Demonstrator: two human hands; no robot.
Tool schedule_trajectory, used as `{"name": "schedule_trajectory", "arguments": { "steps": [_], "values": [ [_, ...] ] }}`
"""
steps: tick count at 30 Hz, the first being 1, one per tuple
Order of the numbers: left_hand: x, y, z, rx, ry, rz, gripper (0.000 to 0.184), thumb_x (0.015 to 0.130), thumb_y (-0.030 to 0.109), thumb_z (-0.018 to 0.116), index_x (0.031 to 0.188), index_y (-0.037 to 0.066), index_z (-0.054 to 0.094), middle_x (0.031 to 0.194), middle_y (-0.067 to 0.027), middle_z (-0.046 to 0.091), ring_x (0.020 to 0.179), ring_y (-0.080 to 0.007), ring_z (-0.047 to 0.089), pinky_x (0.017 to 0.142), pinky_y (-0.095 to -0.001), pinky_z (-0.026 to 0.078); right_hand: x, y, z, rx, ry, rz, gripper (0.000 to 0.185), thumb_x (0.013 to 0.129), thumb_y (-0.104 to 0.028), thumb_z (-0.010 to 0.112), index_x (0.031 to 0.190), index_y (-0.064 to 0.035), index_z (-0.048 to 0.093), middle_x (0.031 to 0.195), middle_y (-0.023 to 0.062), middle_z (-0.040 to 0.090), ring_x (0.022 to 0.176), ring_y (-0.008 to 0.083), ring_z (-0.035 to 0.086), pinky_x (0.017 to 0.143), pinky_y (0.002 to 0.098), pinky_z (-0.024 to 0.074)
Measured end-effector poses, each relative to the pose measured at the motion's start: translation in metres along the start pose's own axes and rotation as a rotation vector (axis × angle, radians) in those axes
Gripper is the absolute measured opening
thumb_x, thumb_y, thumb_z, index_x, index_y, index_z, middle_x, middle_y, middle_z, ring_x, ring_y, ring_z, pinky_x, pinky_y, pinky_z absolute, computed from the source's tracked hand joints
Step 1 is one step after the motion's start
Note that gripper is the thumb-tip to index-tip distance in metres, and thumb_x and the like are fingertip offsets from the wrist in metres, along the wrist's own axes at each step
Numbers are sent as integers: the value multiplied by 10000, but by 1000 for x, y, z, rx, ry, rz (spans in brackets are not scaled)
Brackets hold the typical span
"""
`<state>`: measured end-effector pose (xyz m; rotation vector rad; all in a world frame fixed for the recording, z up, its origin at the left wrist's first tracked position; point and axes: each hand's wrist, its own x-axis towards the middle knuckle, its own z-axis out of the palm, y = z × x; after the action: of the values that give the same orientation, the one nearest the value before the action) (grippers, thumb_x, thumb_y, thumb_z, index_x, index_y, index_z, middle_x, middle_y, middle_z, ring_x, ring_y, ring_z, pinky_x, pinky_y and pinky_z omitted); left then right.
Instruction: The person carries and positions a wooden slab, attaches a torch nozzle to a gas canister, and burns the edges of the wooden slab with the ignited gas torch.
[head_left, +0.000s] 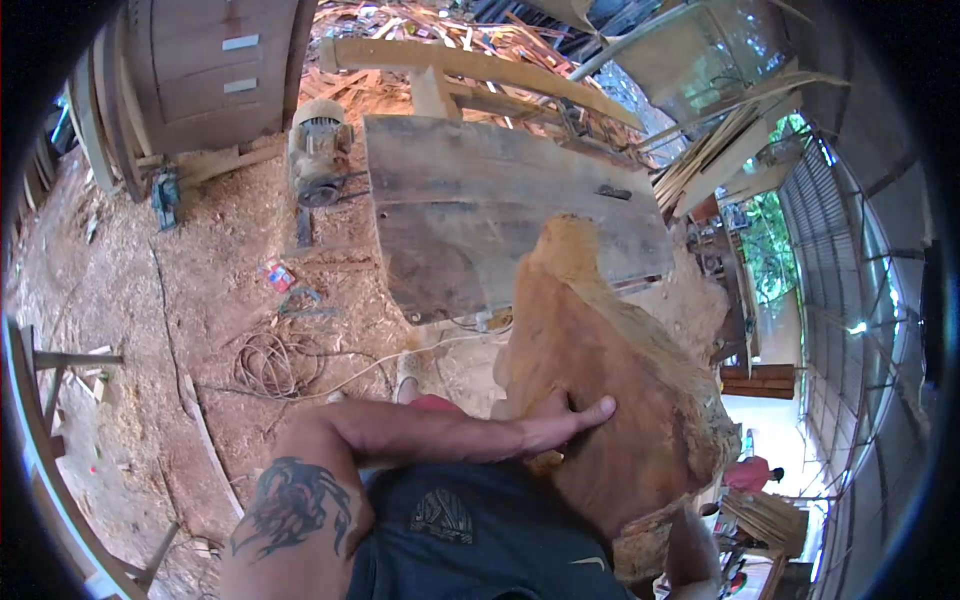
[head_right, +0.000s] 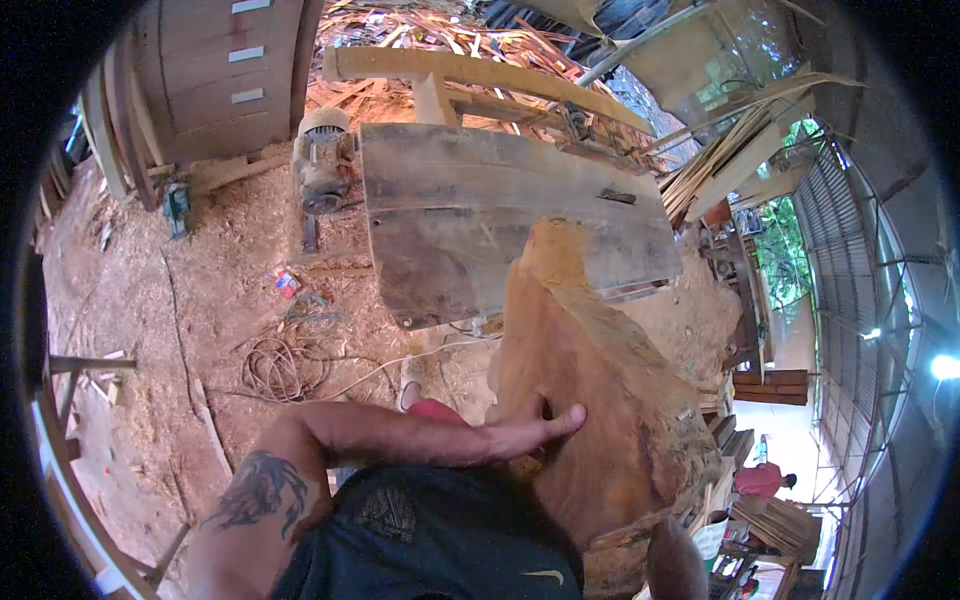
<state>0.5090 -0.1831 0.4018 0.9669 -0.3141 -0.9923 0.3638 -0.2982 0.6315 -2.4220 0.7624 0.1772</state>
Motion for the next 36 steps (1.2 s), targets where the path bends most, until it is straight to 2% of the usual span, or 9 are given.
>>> {"name": "schedule_trajectory", "arguments": {
  "steps": [5,14,17,20,23,26,29,32,36],
  "values": [
    [35,7,-27,-170,5,-29,1130,819,810,567,1480,-64,292,1395,-231,503,1266,-349,545,913,-486,558,47,-20,-1,-77,3,-44,570,1021,-515,473,1308,-45,620,1126,123,682,1010,251,654,880,402,533],
    [56,-3,-57,-356,94,36,1068,861,777,555,1477,-59,304,1377,-229,508,1268,-334,542,926,-477,544,73,-43,-19,-145,35,-77,561,1019,-503,481,1317,-45,611,1145,128,676,1026,260,652,891,410,532],
    [64,-2,-59,-334,124,16,1160,828,810,565,1447,-133,289,1385,-298,497,1265,-352,551,959,-440,515,77,-43,-12,-156,33,-99,559,1019,-499,483,1320,-45,608,1152,129,674,1032,263,651,895,412,532],
    [76,4,-31,-421,423,242,1126,855,794,543,1460,-117,276,1411,-305,472,1321,-371,493,1094,-440,406,78,-44,-13,-160,39,-115,556,1018,-495,486,1323,-45,605,1158,131,672,1037,266,650,899,415,531],
    [78,24,-23,-290,531,3,1115,871,790,519,1472,-110,251,1436,-307,453,1365,-399,438,1174,-439,296,84,-45,-17,-172,37,-128,554,1018,-491,488,1326,-44,602,1165,133,670,1043,269,649,903,418,531],
    [92,33,-10,-328,625,135,1129,898,826,377,1459,-142,234,1460,-315,432,1387,-395,416,1169,-429,300,95,-44,-17,-173,45,-137,552,1018,-487,491,1329,-44,599,1171,134,668,1048,272,649,907,420,531],
    [105,35,-3,-410,632,233,1126,907,812,382,1473,-142,191,1500,-316,380,1413,-398,379,1181,-421,278,107,-46,-22,-182,57,-136,550,1017,-483,493,1332,-44,596,1177,136,666,1054,275,648,910,423,530],
    [109,43,8,-418,490,190,1037,939,726,464,1461,-125,187,1462,-339,397,1385,-400,412,1175,-446,285,118,-64,-41,-177,83,-141,547,1017,-479,496,1335,-44,593,1184,137,664,1059,278,647,914,425,530],
    [114,84,21,-398,495,354,1056,929,734,476,1452,-132,173,1465,-353,383,1400,-408,398,1176,-443,286,119,-70,-49,-171,103,-132,545,1016,-473,499,1339,-44,589,1192,139,662,1067,282,646,919,429,529]
  ]
}}
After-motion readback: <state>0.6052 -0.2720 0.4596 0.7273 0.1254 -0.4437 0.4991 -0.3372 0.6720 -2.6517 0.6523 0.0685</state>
